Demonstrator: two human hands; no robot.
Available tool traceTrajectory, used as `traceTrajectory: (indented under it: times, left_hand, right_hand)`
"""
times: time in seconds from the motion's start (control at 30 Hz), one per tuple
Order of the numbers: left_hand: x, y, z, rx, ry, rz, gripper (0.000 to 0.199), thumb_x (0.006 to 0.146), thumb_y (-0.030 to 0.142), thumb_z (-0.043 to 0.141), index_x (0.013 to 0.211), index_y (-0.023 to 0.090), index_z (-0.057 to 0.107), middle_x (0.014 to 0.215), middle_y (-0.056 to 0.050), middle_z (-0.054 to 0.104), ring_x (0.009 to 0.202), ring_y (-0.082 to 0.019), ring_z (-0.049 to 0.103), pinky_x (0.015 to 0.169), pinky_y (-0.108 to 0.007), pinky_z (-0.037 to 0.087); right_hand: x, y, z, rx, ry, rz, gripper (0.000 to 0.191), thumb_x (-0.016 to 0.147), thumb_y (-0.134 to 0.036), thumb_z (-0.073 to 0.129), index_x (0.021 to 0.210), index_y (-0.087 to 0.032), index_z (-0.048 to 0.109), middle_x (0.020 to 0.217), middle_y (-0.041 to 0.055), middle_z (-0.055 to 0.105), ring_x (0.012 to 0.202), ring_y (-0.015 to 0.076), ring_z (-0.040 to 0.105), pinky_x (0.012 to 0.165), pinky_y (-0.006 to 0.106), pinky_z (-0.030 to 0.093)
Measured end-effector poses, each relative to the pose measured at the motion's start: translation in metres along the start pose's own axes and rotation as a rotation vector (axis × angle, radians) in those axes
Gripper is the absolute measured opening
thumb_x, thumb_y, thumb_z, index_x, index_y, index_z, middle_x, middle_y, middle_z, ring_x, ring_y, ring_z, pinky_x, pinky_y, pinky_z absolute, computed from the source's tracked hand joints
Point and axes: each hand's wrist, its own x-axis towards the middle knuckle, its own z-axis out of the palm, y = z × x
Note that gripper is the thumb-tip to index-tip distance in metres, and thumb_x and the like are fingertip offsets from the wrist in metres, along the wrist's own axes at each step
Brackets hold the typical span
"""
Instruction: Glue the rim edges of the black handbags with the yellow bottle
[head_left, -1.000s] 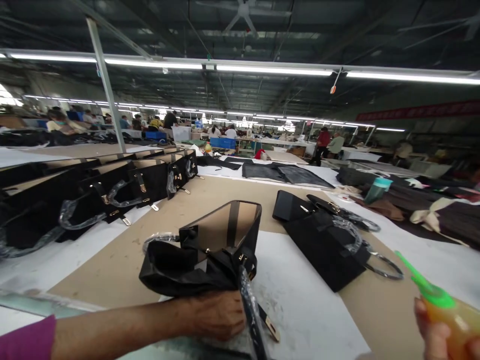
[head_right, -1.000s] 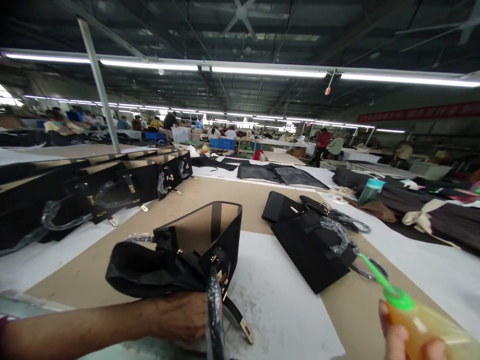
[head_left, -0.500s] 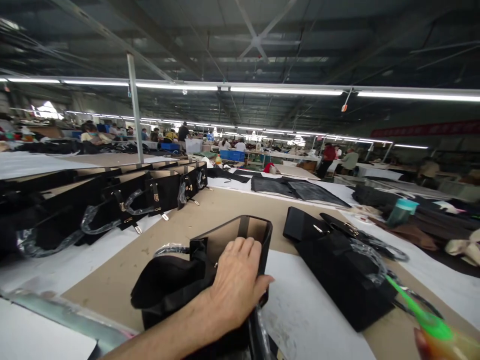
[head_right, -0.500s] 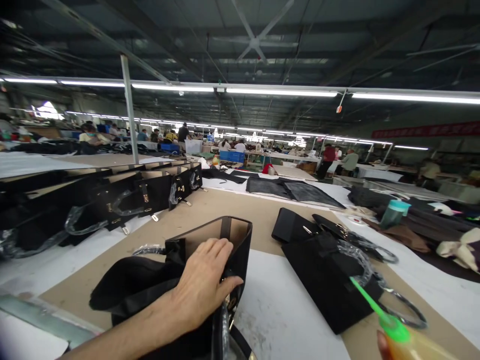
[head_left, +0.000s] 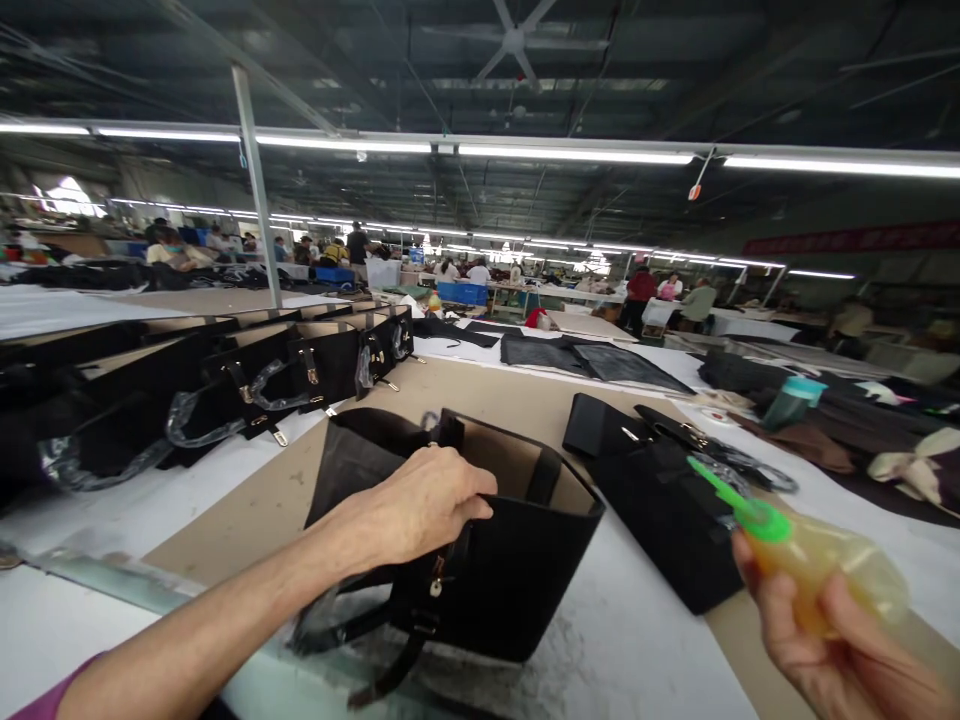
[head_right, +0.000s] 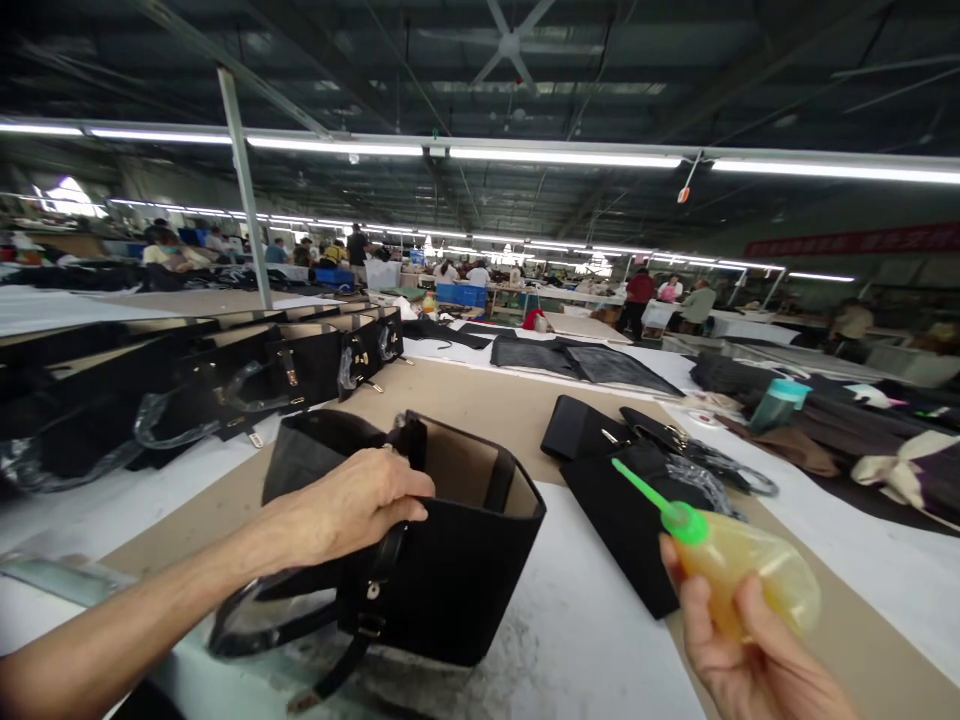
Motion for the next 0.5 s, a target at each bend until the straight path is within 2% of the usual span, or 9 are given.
traceTrajectory:
  times: [0.1, 0.2, 0.3, 0.37, 0.4, 0.43, 0.5]
  left_hand:
    - [-0.017, -0.015, 0.012, -0.176, 0.055, -0.013, 0.022, 0.087, 0.020, 0.052, 0.065, 0.019, 0.053, 0.066, 0.001, 0.059, 0.071, -0.015, 0.058, 0.067, -0.025, 0.038]
    - [-0.030, -0.024, 0.025, -0.423, 0.179, -0.060, 0.019, 0.087, 0.023, 0.053, 0.069, 0.018, 0.058, 0.075, -0.001, 0.062, 0.079, -0.016, 0.056, 0.074, -0.026, 0.042]
    - [-0.033, -0.026, 0.032, -0.661, 0.352, -0.142, 0.019, 0.088, 0.034, 0.051, 0.080, 0.019, 0.060, 0.091, -0.003, 0.063, 0.087, -0.017, 0.057, 0.080, -0.027, 0.045]
    - [-0.027, -0.028, 0.032, -0.707, 0.474, -0.304, 0.017, 0.084, 0.034, 0.054, 0.090, 0.019, 0.058, 0.101, -0.005, 0.061, 0.088, -0.017, 0.058, 0.076, -0.027, 0.048]
    - [-0.023, -0.031, 0.032, -0.698, 0.506, -0.395, 0.022, 0.080, 0.033, 0.058, 0.098, 0.020, 0.056, 0.105, -0.005, 0.060, 0.087, -0.017, 0.059, 0.074, -0.027, 0.049]
    - [-0.017, -0.035, 0.031, -0.674, 0.507, -0.470, 0.033, 0.076, 0.032, 0.061, 0.107, 0.020, 0.053, 0.110, -0.006, 0.059, 0.086, -0.018, 0.061, 0.072, -0.027, 0.049]
    - [-0.005, -0.045, 0.028, -0.576, 0.415, -0.518, 0.056, 0.071, 0.032, 0.066, 0.121, 0.019, 0.045, 0.116, -0.010, 0.058, 0.088, -0.020, 0.063, 0.070, -0.028, 0.050]
  right_hand:
    - [-0.007, 0.003, 0.040, -0.033, -0.153, 0.002, 0.040, 0.076, -0.027, 0.071, 0.115, -0.027, 0.062, 0.116, 0.0075, 0.066, 0.100, 0.0176, 0.066, 0.077, 0.019, 0.057]
    - [-0.021, 0.012, 0.091, -0.034, -0.254, 0.138, 0.036, 0.072, -0.025, 0.075, 0.106, -0.024, 0.064, 0.110, 0.0060, 0.067, 0.097, 0.0163, 0.066, 0.078, 0.018, 0.056]
    - [-0.035, 0.024, 0.147, 0.050, -0.186, 0.228, 0.028, 0.069, -0.020, 0.076, 0.093, -0.024, 0.064, 0.095, 0.0034, 0.069, 0.092, 0.0163, 0.068, 0.069, 0.015, 0.057]
    - [-0.039, 0.032, 0.177, 0.103, -0.108, 0.248, 0.025, 0.073, -0.016, 0.071, 0.095, -0.024, 0.063, 0.095, 0.0032, 0.069, 0.088, 0.0160, 0.069, 0.062, 0.013, 0.057]
    - [-0.040, 0.037, 0.189, 0.122, -0.082, 0.263, 0.024, 0.077, -0.015, 0.068, 0.099, -0.024, 0.062, 0.098, 0.0037, 0.069, 0.088, 0.0163, 0.069, 0.059, 0.014, 0.057]
    - [-0.039, 0.041, 0.198, 0.138, -0.071, 0.278, 0.024, 0.081, -0.013, 0.063, 0.102, -0.024, 0.061, 0.101, 0.0045, 0.069, 0.088, 0.0170, 0.069, 0.058, 0.015, 0.058]
    - [-0.037, 0.050, 0.208, 0.162, -0.075, 0.318, 0.024, 0.087, -0.010, 0.056, 0.107, -0.023, 0.060, 0.104, 0.0057, 0.068, 0.093, 0.0189, 0.069, 0.059, 0.017, 0.059]
